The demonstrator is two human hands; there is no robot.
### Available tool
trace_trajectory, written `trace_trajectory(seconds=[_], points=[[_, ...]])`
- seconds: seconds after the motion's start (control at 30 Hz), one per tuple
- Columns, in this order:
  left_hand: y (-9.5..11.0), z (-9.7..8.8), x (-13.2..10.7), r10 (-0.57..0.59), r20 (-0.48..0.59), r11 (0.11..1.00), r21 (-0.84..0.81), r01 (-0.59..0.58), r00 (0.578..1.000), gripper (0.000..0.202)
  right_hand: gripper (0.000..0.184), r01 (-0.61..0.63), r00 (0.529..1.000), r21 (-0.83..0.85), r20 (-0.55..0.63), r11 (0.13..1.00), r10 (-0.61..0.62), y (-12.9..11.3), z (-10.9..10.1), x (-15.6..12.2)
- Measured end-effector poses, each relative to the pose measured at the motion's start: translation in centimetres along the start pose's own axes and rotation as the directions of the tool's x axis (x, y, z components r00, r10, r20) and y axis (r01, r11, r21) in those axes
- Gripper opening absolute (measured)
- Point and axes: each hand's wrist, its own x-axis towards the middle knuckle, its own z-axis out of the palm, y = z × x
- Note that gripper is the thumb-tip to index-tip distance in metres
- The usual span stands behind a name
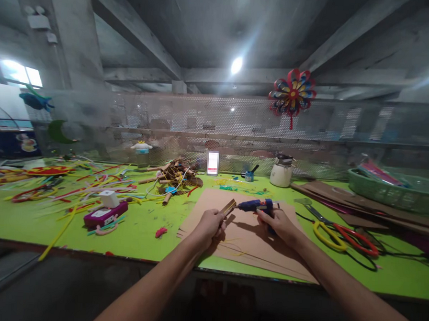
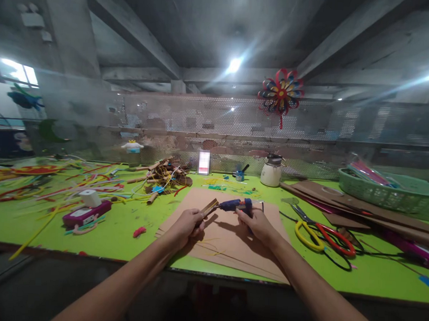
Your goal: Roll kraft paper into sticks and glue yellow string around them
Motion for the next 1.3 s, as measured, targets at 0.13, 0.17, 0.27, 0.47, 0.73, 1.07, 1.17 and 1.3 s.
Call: trace_trajectory(seconds=[0.13, 0.17, 0.27, 0.47, 0.73, 1.07, 1.17, 1.3], points=[[-0.3, -0.1, 0.1, 0.009, 0.014, 1.000, -0.027, -0.008, 1.000, 0.021, 0.043, 0.039, 0.999, 0.010, -0.031, 0.999, -0.038, 0.4, -0.3, 0.2], [-0.4, -0.3, 0.3, 0.013, 0.021, 1.000, -0.026, -0.013, 1.000, 0.021, 0.043, 0.038, 0.998, 0.018, -0.042, 0.999, -0.038, 0.4, -0.4, 0.2], [-1.0, -0.7, 0.8, 0.032, 0.022, 0.999, -0.006, -0.032, 0.999, 0.020, 0.043, 0.020, 0.998, 0.036, -0.067, 0.999, -0.017, 0.4, -0.5, 0.1], [-1.4, -1.3, 1.4, 0.037, 0.027, 0.998, 0.055, -0.038, 0.999, 0.016, 0.044, 0.009, 0.998, 0.037, -0.062, 0.999, -0.007, 0.5, -0.4, 0.1], [-0.4, -1.0, 0.6, 0.022, 0.036, 1.000, 0.005, -0.023, 0.999, 0.016, 0.046, -0.003, 1.000, 0.047, -0.025, 0.999, 0.004, 0.9, -0.1, 0.2], [-0.6, -1.3, 0.9, 0.035, 0.065, 0.999, 0.007, -0.036, 0.997, 0.018, 0.045, -0.012, 0.998, 0.077, 0.056, 0.997, 0.008, -0.5, 0.5, -0.5], [-0.8, -1.4, 1.0, 0.027, 0.074, 0.999, -0.020, -0.026, 0.997, 0.014, 0.045, -0.007, 0.998, 0.072, 0.069, 0.997, 0.002, -0.7, 0.6, -0.5], [-1.0, -1.4, 1.2, 0.024, 0.071, 0.999, -0.043, -0.021, 0.997, 0.010, 0.045, -0.001, 0.997, 0.029, 0.081, 1.000, -0.002, -0.9, 0.5, -0.5]])
